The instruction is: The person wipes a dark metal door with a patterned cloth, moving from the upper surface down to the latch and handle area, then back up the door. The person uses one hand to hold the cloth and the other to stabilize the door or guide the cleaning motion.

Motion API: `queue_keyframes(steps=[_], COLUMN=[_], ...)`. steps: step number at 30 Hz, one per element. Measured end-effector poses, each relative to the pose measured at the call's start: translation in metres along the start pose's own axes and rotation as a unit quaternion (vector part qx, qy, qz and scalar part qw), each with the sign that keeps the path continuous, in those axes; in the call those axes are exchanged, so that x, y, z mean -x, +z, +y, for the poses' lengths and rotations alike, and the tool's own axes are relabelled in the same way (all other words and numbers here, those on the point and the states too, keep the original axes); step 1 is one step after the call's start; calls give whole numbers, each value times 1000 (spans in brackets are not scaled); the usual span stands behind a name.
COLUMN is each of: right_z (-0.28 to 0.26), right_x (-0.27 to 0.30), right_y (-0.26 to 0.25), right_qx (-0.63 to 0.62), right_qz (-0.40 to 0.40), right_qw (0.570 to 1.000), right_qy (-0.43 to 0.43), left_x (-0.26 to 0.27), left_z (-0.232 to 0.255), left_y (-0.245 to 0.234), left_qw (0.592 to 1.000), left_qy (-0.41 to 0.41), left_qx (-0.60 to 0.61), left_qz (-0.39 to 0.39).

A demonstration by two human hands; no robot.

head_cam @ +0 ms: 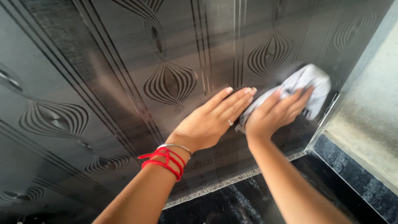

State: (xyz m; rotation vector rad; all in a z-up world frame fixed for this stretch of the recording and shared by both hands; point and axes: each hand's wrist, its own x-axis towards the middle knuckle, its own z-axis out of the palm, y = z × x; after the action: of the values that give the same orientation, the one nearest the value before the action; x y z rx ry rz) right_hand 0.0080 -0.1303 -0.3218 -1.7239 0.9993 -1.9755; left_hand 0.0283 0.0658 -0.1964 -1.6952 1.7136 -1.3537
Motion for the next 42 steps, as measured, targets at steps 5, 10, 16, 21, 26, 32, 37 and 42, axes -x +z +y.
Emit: queue_keyframes(steps=[5, 10, 16, 21, 26, 32, 37, 42], right_z=[20, 43, -30, -78, -15, 102, 115, 120], right_x=[37, -8, -37, 17, 66, 88, 87, 39], right_y=[-2, 10, 11, 6, 19, 22, 38, 36], right_qx=[32, 100, -1, -46, -185, -150, -159, -105], right_qz=[-1, -9, 60, 18, 97, 132, 112, 94], right_qw=[957, 849, 979, 996, 894, 720, 767, 925], right_qy=[287, 520, 197, 77, 397, 664, 611, 353], left_x=[7, 20, 44, 59, 56, 37, 25, 30], left_z=[-19, -42, -56, -31, 11, 34, 52, 57], left_y=[-18, -35, -42, -30, -4, 22, 36, 50], left_qw=[998, 1000, 998, 990, 983, 991, 994, 996], left_qy=[-10, -12, -52, -143, -171, -130, -110, -80], left_qx=[-54, -24, -41, -12, 71, 37, 13, -29], left_qz=[-10, 16, 24, -3, 22, -3, -7, -11])
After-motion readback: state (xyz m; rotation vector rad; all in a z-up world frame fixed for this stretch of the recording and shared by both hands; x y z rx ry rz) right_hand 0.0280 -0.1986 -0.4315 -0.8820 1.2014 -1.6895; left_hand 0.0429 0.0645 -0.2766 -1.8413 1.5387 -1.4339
